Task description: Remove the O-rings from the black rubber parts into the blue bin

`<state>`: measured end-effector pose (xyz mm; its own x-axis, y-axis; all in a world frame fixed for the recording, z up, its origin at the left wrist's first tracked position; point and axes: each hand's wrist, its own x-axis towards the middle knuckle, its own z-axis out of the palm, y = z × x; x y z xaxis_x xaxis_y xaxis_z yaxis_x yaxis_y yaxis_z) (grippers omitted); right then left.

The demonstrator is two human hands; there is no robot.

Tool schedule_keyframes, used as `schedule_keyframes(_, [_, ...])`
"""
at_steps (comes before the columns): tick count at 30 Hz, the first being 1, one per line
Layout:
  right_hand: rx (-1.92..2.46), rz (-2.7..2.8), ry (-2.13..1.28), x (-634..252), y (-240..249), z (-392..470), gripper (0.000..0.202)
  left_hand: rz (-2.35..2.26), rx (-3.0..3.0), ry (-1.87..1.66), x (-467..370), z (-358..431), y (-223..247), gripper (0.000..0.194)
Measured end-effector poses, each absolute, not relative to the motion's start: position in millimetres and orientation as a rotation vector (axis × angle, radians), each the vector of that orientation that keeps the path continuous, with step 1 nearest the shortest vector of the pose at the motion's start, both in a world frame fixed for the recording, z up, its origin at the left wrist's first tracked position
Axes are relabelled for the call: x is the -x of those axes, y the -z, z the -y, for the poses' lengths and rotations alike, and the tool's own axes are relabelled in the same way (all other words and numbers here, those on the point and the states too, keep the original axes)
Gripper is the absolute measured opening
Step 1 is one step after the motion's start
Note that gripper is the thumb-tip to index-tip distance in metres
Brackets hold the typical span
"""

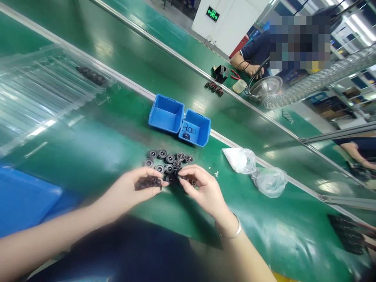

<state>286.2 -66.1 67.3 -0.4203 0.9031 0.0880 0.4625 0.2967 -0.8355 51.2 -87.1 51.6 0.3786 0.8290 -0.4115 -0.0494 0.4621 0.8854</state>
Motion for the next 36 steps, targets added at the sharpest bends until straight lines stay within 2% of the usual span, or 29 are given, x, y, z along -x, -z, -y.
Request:
schedule_keyframes(6, [1.114,2.379,-0.765,-278.1,-50.2,64.9,0.023,-0.996,-0.705,-0.798,-49.1,83.9,-54.0,0.027])
schedule_keyframes(14, [1.131,2.488,-0.644,-279.2,-48.7,64.6,0.024,-0.943,-0.481,-0.845,-50.3,81.7,-55.8,0.030])
schedule_keyframes(16, [1.160,2.422,-0.616,-278.2,-57.3,65.3,0.030,-0.936,-0.459,-0.835,-49.9,81.6,-55.9,0.031])
schedule_keyframes(23, [1.051,2.131,-0.976,-259.2,-67.8,73.5,0.054,-0.862,-0.510,-0.783,-52.0,82.5,-55.9,0.034])
schedule_keyframes(27, [1.054,1.920,-1.069,-252.0,-58.7,75.9,0.043,-0.867,-0.570,-0.795,-50.3,83.7,-54.7,0.036])
schedule_keyframes(33, [1.019,1.390,-1.677,-254.4,-60.3,72.8,0.024,-0.943,-0.702,-0.792,-48.1,84.4,-51.1,0.039])
schedule_keyframes(36, [1.044,1.373,-1.578,-261.5,-64.3,61.9,0.012,-0.986,-0.690,-0.855,-46.0,80.1,-50.7,0.042])
